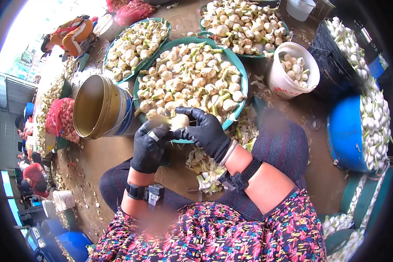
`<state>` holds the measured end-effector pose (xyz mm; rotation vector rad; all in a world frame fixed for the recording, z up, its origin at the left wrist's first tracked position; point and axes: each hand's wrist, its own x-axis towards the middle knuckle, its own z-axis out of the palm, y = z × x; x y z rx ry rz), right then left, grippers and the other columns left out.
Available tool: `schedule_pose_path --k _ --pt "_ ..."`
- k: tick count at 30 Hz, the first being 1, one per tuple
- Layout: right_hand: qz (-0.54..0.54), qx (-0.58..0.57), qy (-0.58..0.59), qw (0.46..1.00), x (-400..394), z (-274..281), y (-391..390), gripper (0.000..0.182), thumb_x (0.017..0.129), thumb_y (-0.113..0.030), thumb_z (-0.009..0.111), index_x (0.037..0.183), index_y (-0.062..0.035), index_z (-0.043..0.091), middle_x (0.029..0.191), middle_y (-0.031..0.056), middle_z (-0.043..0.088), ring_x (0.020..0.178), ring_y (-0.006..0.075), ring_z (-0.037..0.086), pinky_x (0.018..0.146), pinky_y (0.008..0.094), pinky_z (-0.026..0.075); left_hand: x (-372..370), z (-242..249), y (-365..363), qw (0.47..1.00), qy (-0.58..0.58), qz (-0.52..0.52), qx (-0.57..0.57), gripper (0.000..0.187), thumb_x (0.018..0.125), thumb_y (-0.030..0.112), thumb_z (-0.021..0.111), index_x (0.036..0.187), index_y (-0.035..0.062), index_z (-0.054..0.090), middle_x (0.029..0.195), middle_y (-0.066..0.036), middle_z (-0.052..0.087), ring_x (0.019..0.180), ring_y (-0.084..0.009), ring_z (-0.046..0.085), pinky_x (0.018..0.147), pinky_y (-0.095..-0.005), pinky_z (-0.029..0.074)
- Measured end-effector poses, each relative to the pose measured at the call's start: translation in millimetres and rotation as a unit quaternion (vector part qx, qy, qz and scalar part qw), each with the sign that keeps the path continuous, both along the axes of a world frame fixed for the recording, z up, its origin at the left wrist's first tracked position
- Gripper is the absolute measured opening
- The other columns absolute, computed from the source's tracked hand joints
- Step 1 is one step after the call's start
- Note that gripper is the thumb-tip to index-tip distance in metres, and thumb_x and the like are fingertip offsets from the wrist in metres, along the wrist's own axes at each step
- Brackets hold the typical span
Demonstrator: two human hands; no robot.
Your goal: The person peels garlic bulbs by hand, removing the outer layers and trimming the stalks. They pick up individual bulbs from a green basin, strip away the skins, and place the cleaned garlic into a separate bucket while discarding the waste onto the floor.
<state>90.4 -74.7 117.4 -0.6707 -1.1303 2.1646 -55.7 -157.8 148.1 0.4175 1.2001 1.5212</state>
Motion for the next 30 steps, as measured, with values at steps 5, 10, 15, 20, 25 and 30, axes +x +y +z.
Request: schedule_pose_path --k 5,10,15,20,25,30 --pt "-0.008 0.013 0.000 1.000 -0.6 6.3 -1.8 0.053 0.072 0.000 0.070 0.120 0.0013 0.048 0.107 0.0084 0.058 0.091 0.0137 0.058 0.081 0.0267 0.049 7.3 5.5 1.1 0.999 -0.035 0.018 0.013 0.018 0.081 0.001 0.057 0.098 -0.0059 0.055 0.087 -0.011 0.061 0.077 -0.0173 0.061 0.068 -0.0264 0.050" --pt "-0.018 0.048 -0.028 0.998 -2.7 -3.8 -5.6 0.039 0.084 -0.013 0.060 0.118 0.0007 0.049 0.101 0.0064 0.058 0.085 0.0098 0.057 0.073 0.0237 0.049 5.9 2.1 0.4 0.999 -0.010 0.001 -0.032 0.015 0.079 -0.001 0.055 0.094 -0.0045 0.058 0.085 -0.009 0.062 0.074 -0.0161 0.061 0.066 -0.0260 0.050" --pt "0.214 -0.311 0.017 0.926 4.7 8.3 1.0 0.040 0.092 -0.040 0.040 0.102 -0.0047 0.055 0.074 0.0110 0.061 0.049 0.0148 0.052 0.044 0.0248 0.042 -14.5 -20.1 -2.9 0.926 0.375 -0.034 0.030 0.016 0.073 -0.007 0.055 0.086 -0.0005 0.061 0.083 -0.006 0.064 0.073 -0.0133 0.060 0.066 -0.0255 0.048" --pt "0.296 -0.293 0.028 0.909 7.3 11.2 -4.3 0.039 0.090 -0.043 0.043 0.088 -0.0076 0.057 0.067 0.0063 0.061 0.050 0.0124 0.055 0.037 0.0232 0.040 -16.3 -46.0 -7.4 0.910 0.385 -0.119 0.096 0.030 0.076 0.005 0.063 0.105 -0.0009 0.055 0.094 -0.008 0.059 0.085 -0.0185 0.059 0.073 -0.0285 0.048" --pt "0.212 -0.317 0.046 0.923 6.5 10.5 5.6 0.034 0.087 -0.040 0.052 0.092 -0.0068 0.058 0.072 0.0047 0.062 0.057 0.0133 0.058 0.044 0.0237 0.046 -16.8 -21.7 -16.1 0.988 0.116 -0.093 0.037 0.038 0.084 0.008 0.054 0.120 -0.0030 0.044 0.101 -0.010 0.058 0.087 -0.0177 0.058 0.077 -0.0287 0.050" --pt "0.125 -0.226 0.009 0.966 -0.1 15.3 -1.0 0.027 0.087 -0.030 0.055 0.095 -0.0042 0.058 0.079 0.0049 0.062 0.066 0.0130 0.060 0.057 0.0241 0.049 -0.8 -2.2 -17.3 0.999 -0.023 -0.027 0.021 0.033 0.077 0.000 0.058 0.110 -0.0022 0.053 0.098 -0.009 0.060 0.083 -0.0147 0.059 0.075 -0.0265 0.048"
